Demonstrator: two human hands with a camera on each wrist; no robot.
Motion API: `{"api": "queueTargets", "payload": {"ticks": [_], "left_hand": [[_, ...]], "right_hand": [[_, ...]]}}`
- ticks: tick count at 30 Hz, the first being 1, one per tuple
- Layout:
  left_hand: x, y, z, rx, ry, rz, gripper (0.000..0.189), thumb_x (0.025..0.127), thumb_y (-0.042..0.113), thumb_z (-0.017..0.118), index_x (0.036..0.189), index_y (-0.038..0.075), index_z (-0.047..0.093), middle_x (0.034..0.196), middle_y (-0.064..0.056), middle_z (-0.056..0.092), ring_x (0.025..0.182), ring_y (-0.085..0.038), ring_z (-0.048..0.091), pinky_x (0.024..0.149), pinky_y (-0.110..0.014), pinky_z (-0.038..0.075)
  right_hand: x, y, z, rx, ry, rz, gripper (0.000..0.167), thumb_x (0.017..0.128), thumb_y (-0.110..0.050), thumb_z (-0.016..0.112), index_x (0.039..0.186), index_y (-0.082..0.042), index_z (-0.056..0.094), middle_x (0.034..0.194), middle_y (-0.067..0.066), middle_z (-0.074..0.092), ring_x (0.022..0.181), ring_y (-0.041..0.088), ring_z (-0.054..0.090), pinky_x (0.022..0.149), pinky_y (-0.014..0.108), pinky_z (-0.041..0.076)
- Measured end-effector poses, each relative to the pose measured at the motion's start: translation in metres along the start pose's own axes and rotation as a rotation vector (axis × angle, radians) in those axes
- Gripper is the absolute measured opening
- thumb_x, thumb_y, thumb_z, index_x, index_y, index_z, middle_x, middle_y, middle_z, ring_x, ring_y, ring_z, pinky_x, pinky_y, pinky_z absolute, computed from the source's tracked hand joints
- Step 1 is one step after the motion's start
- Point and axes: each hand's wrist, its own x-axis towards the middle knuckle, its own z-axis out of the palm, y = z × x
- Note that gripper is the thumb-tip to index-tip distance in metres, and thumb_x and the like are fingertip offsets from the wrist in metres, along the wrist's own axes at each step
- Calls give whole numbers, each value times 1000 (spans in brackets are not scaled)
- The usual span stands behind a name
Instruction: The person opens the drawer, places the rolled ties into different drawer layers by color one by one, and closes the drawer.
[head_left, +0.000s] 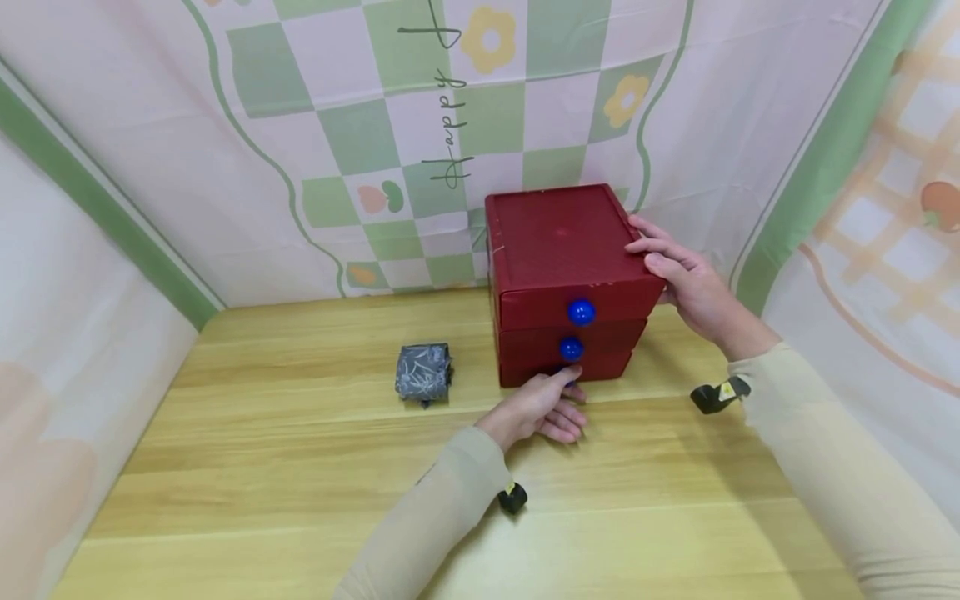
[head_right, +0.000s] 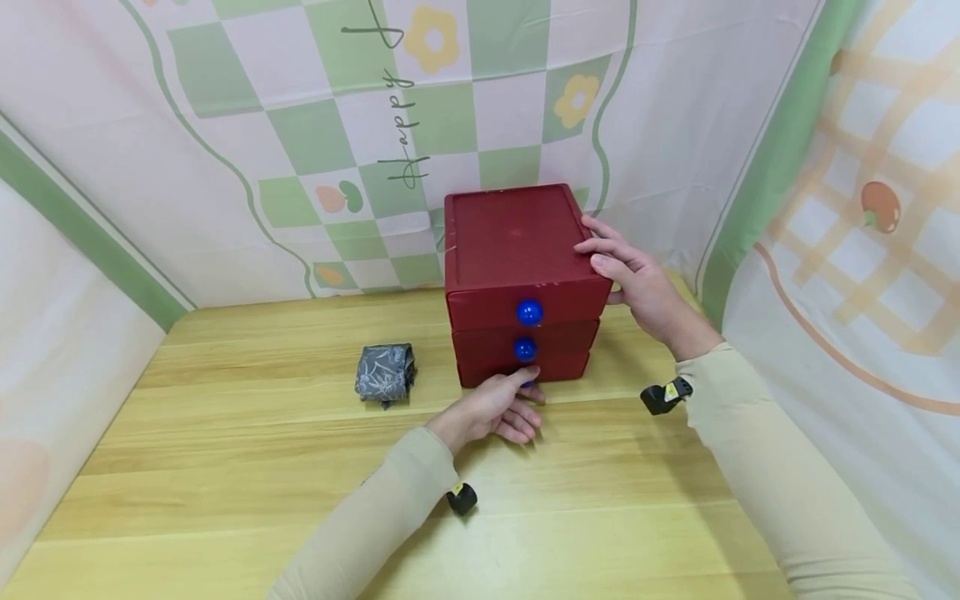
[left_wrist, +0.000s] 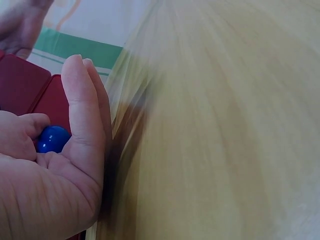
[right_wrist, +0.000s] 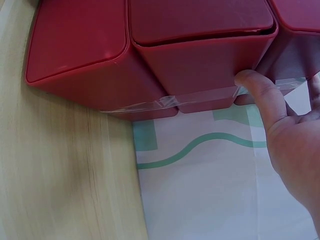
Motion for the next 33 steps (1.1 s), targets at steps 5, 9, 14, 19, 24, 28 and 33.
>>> {"api": "queueTargets", "payload": {"ticks": [5,9,14,19,24,28,33], "left_hand": [[-1,0,0,-2,0,2,55,103,53,50,114,2,66,76,-11,70,55,-17,66,52,-31,58],[-1,0,-1,-1,3,6,55,103,53,50,114,2,67,76,-12,70,55,-17,67,51,-31,58],[0,-2,-1,-7,2,10,55,103,53,50,113,2,67,76,-12,70,54,-17,67,51,-31,58],[0,-4,0,-4,-2,21,55,103,54,50,113,2,66,76,-12,70,55,-18,67,51,-31,58],[0,-6,1,8,-5,35,55,103,54,50,113,2,66,76,-12,70,55,-18,67,51,-32,58],[-2,-7,1,10,-5,40,55,102,54,51,112,3,67,77,-13,70,56,-19,67,51,-32,58],[-5,-9,2,16,-10,32,53,102,54,51,110,4,67,78,-14,71,55,-19,67,50,-32,58]], "right_hand": [[1,0,1,-2,0,-2,30,107,-9,48,130,-4,66,166,1,22,146,26,24,70,26,60],[2,0,1,-1,-2,-7,29,107,-10,48,130,-3,66,166,1,22,146,26,25,70,27,60],[2,0,1,0,-4,-6,29,107,-10,49,129,-3,66,166,1,22,146,26,26,71,27,60],[2,0,1,-4,-2,-3,30,107,-10,48,130,-4,66,166,1,22,146,26,25,71,27,60],[1,0,1,-4,-3,-3,30,107,-10,48,130,-4,66,166,1,21,146,27,25,71,26,60],[1,0,1,-3,-2,-2,30,107,-10,48,130,-4,66,166,1,22,145,27,25,70,26,60],[0,0,1,1,-4,-4,30,107,-9,47,130,-3,66,166,1,21,146,26,24,69,26,60]]}}
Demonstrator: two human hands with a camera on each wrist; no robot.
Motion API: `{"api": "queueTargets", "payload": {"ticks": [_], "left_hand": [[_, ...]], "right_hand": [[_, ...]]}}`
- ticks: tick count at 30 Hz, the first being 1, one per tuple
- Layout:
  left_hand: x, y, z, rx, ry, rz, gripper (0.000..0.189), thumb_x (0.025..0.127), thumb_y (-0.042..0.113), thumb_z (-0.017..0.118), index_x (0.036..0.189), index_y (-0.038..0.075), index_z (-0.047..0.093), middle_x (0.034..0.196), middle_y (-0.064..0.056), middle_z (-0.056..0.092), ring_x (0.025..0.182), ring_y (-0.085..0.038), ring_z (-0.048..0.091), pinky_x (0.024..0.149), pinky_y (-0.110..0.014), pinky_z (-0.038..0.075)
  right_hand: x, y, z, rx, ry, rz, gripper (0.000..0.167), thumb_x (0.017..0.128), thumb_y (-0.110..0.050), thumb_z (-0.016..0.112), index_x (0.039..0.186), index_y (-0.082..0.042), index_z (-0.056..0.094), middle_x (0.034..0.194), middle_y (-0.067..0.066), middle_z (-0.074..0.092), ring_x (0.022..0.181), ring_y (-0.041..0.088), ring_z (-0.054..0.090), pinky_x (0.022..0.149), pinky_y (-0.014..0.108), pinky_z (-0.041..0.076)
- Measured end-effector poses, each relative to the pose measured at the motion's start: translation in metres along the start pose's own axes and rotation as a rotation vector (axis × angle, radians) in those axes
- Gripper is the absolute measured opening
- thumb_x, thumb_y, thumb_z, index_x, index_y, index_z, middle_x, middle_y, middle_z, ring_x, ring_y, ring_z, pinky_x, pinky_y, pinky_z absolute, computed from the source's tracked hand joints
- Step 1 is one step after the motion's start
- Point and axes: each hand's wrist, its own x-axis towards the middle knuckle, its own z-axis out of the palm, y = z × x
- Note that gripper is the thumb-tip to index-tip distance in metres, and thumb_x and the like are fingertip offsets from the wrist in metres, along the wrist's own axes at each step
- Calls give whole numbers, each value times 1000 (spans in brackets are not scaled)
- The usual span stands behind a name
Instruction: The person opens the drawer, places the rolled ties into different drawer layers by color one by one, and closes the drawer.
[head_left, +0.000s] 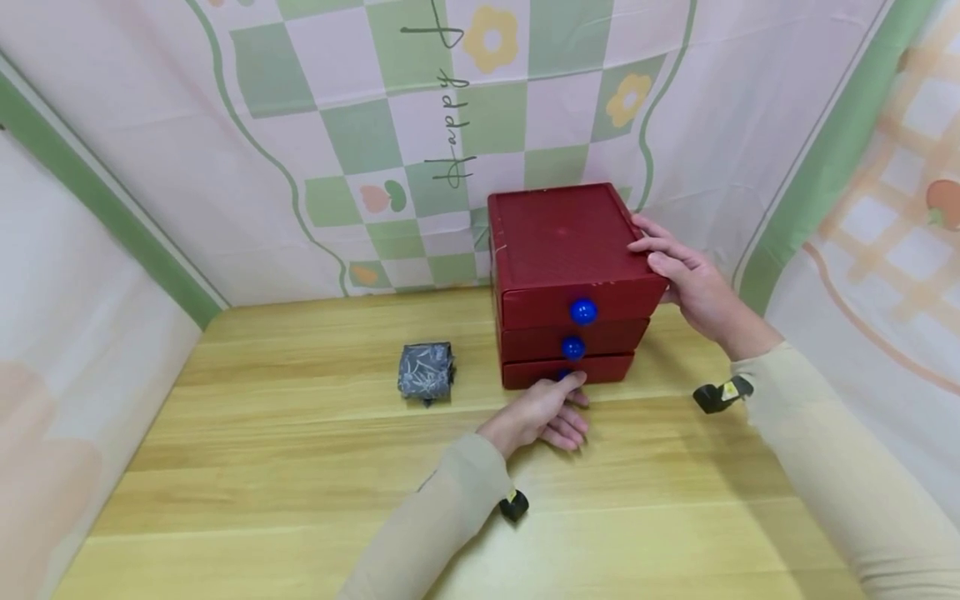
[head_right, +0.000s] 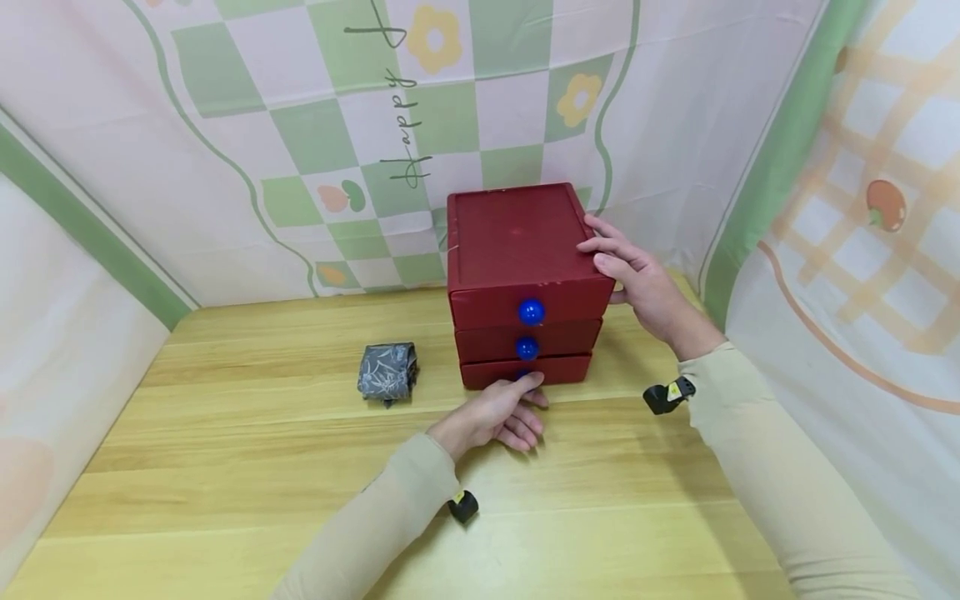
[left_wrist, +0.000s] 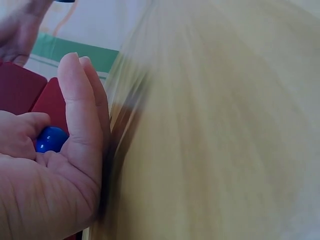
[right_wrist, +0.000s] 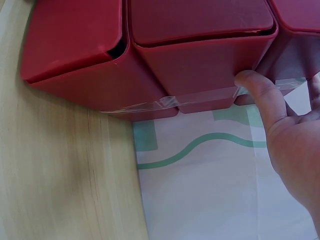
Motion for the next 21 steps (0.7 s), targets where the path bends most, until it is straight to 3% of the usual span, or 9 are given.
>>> {"api": "queueTargets", "payload": {"ticks": [21], "left_hand": [[-17,-5,5,24,-37,-39,57,100,59,53,108,5,68,77,-13,70,54,-18,65,49,-31,57]], "right_hand": [[0,1,-1,19,-5,0,30,107,-9,48,130,-3,66,166,0,21,146,25,24,69,26,60]]}}
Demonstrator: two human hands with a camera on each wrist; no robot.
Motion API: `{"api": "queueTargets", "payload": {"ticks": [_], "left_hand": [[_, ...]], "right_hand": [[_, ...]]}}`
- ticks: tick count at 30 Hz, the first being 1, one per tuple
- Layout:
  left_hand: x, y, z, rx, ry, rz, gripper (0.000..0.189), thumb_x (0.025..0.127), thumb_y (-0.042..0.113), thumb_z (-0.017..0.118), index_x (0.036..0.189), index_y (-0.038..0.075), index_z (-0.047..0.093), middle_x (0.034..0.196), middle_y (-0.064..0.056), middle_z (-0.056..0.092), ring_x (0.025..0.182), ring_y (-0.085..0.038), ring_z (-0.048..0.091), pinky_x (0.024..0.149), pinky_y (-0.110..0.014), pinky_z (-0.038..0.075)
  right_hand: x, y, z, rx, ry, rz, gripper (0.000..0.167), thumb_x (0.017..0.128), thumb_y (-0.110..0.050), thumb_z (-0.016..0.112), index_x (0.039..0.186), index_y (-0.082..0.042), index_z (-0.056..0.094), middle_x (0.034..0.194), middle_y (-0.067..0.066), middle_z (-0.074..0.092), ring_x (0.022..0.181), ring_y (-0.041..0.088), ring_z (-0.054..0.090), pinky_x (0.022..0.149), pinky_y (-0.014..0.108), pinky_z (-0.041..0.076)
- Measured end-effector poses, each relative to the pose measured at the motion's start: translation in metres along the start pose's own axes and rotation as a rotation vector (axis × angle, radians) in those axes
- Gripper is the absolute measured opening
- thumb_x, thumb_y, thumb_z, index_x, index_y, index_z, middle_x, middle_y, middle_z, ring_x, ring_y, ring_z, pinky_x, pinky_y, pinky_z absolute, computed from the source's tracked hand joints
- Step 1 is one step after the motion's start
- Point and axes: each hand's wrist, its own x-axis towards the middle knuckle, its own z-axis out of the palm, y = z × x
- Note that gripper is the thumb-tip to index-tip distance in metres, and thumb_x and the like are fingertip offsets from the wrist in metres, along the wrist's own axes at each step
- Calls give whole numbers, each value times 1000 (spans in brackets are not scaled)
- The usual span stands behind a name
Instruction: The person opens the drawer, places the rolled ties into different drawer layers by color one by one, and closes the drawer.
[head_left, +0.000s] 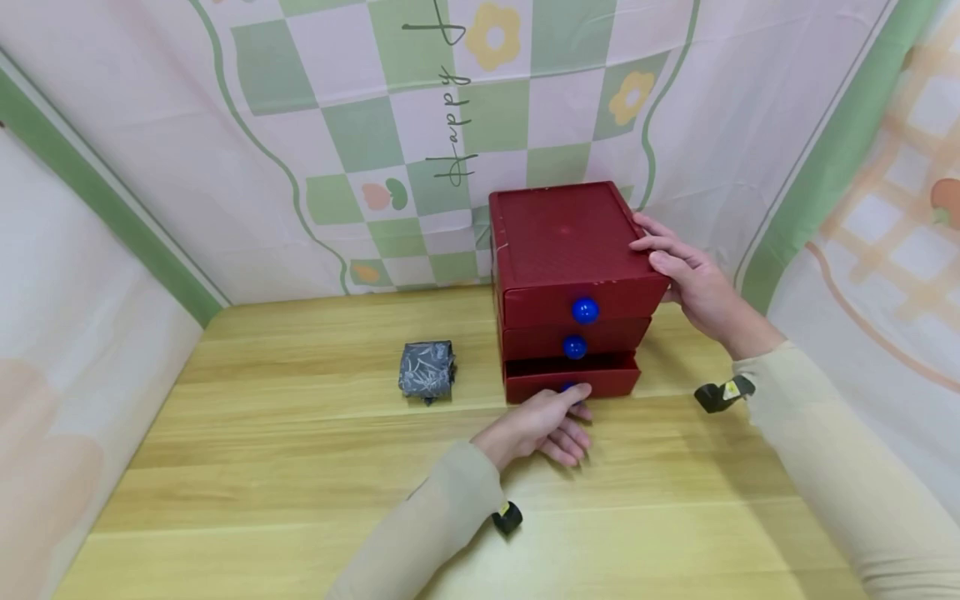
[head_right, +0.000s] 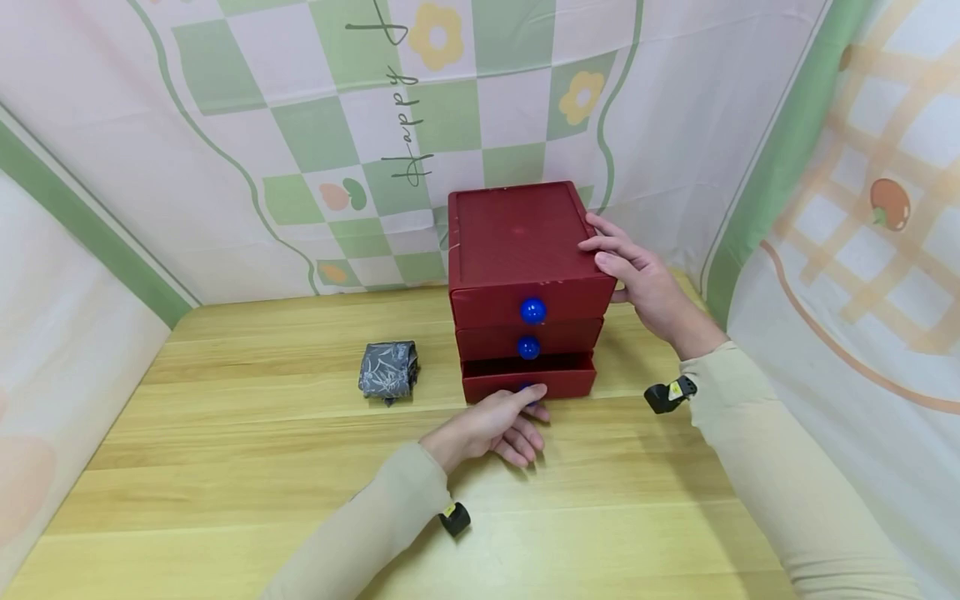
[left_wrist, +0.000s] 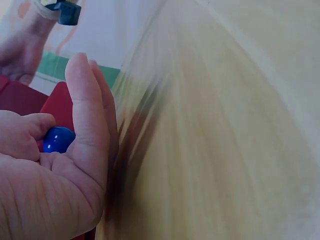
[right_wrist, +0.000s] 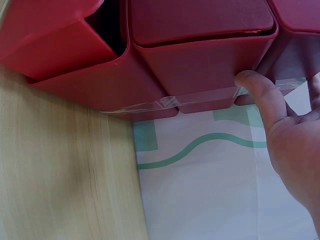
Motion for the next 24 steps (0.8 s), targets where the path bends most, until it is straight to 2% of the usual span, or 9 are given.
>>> {"api": "queueTargets", "payload": {"ticks": [12,24], "left_hand": [[-15,-3,8,35,-30,1,60,99,62,52,107,4,68,73,-12,70,52,-17,64,47,-32,57],[-24,-12,10,56,-55,0,59,100,61,50,108,5,67,72,-11,69,51,-17,64,47,-32,57]], "right_hand": [[-1,0,0,1,0,4,30,107,-9,47,130,-2,65,166,0,21,145,25,26,69,26,60],[0,-1,0,-5,7,10,31,107,-9,47,131,-3,65,166,0,21,146,26,24,70,26,60]]}}
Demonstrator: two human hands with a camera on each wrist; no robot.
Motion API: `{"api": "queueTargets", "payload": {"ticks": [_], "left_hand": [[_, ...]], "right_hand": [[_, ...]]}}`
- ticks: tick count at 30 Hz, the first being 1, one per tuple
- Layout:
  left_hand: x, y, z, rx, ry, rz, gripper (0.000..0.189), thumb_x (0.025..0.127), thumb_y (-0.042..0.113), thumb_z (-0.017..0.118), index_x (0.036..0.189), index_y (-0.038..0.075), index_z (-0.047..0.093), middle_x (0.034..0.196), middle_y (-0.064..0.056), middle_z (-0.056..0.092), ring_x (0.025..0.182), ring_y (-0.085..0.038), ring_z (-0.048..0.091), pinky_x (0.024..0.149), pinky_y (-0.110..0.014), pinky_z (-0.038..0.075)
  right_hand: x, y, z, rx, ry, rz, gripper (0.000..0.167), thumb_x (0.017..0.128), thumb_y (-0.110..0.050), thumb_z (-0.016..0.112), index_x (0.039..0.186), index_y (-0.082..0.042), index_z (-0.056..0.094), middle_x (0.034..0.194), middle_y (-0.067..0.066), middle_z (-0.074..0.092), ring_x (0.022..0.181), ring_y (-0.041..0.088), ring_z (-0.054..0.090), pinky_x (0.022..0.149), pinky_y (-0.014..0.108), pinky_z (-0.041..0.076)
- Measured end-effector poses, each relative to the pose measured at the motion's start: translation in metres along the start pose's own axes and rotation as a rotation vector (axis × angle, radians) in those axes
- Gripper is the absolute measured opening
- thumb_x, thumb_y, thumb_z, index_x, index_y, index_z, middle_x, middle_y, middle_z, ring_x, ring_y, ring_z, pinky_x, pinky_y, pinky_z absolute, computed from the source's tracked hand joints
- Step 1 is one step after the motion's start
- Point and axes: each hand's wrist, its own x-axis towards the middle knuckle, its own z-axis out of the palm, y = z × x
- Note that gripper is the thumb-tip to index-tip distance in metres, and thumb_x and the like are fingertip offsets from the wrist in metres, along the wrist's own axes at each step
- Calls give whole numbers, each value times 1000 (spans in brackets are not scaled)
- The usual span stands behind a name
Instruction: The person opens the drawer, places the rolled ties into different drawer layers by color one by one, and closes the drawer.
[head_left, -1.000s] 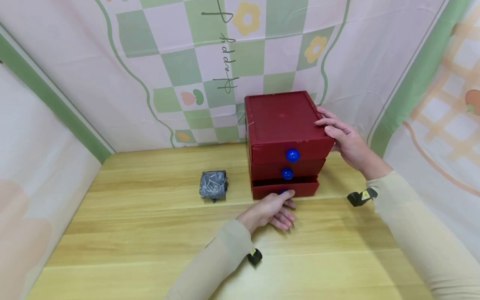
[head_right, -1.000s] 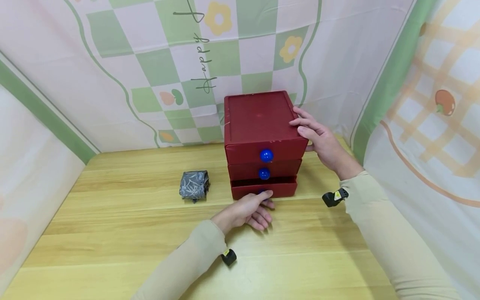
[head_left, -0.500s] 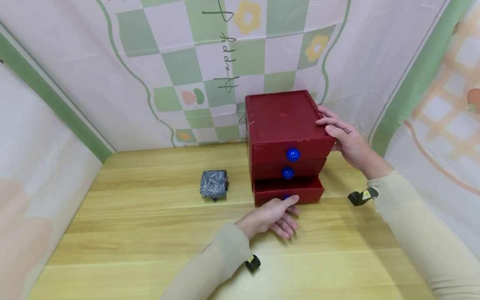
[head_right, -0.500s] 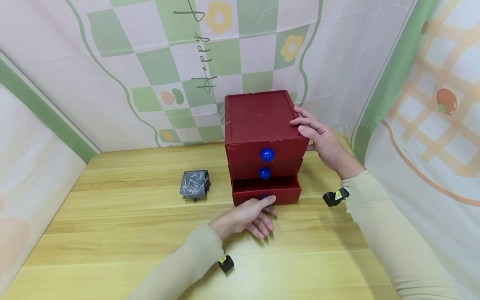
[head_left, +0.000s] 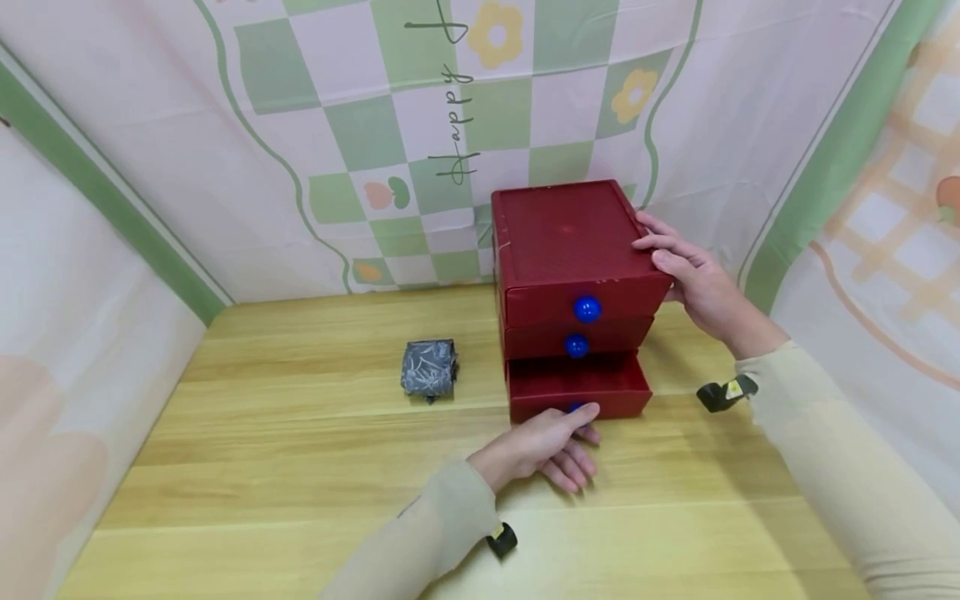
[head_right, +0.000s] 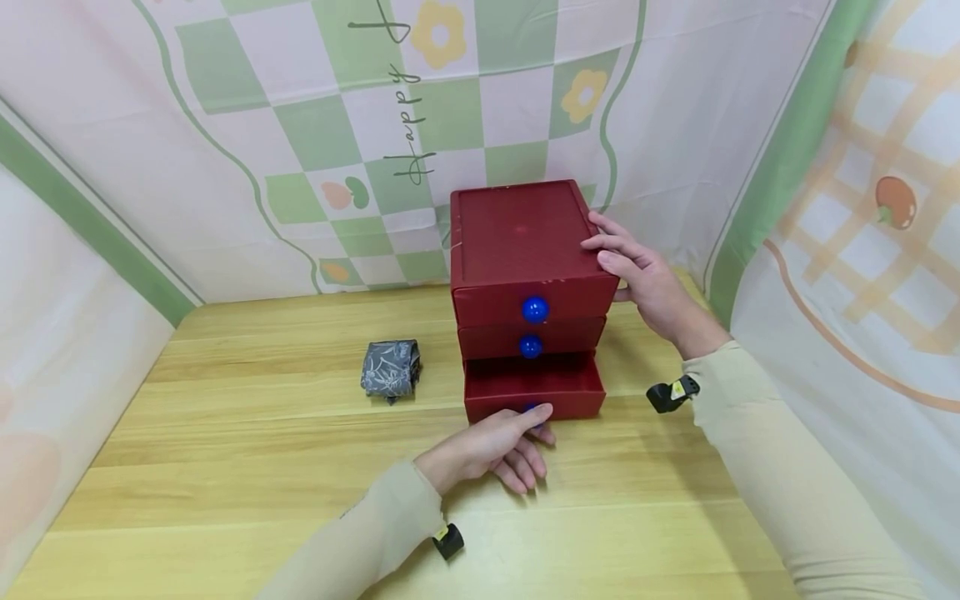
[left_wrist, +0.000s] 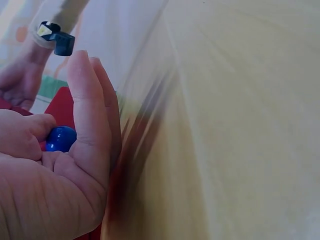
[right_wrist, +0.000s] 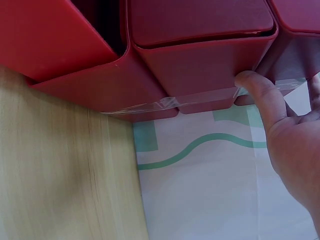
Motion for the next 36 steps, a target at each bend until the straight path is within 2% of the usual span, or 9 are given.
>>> {"api": "queueTargets", "payload": {"ticks": [8,20,36], "left_hand": [[-2,-2,2,-9,3,-4,57,100,61,51,106,6,68,72,-12,69,51,-17,64,45,-31,56],[-3,-5,3,15,-32,2,60,99,64,50,107,7,68,74,-13,70,51,-16,64,45,-31,56],[-15,-7,11,37,-74,-38,58,99,63,50,105,8,67,72,-13,69,49,-16,62,44,-31,55]], "right_hand": [[0,0,0,2,1,-2,30,107,-9,48,130,-3,65,166,1,21,145,26,25,69,27,60],[0,0,0,-2,1,-2,30,107,-10,48,131,-3,65,166,1,21,146,27,24,70,27,60],[0,0,0,-3,6,8,31,107,-10,48,132,-4,65,166,0,21,146,27,23,70,27,60]]}}
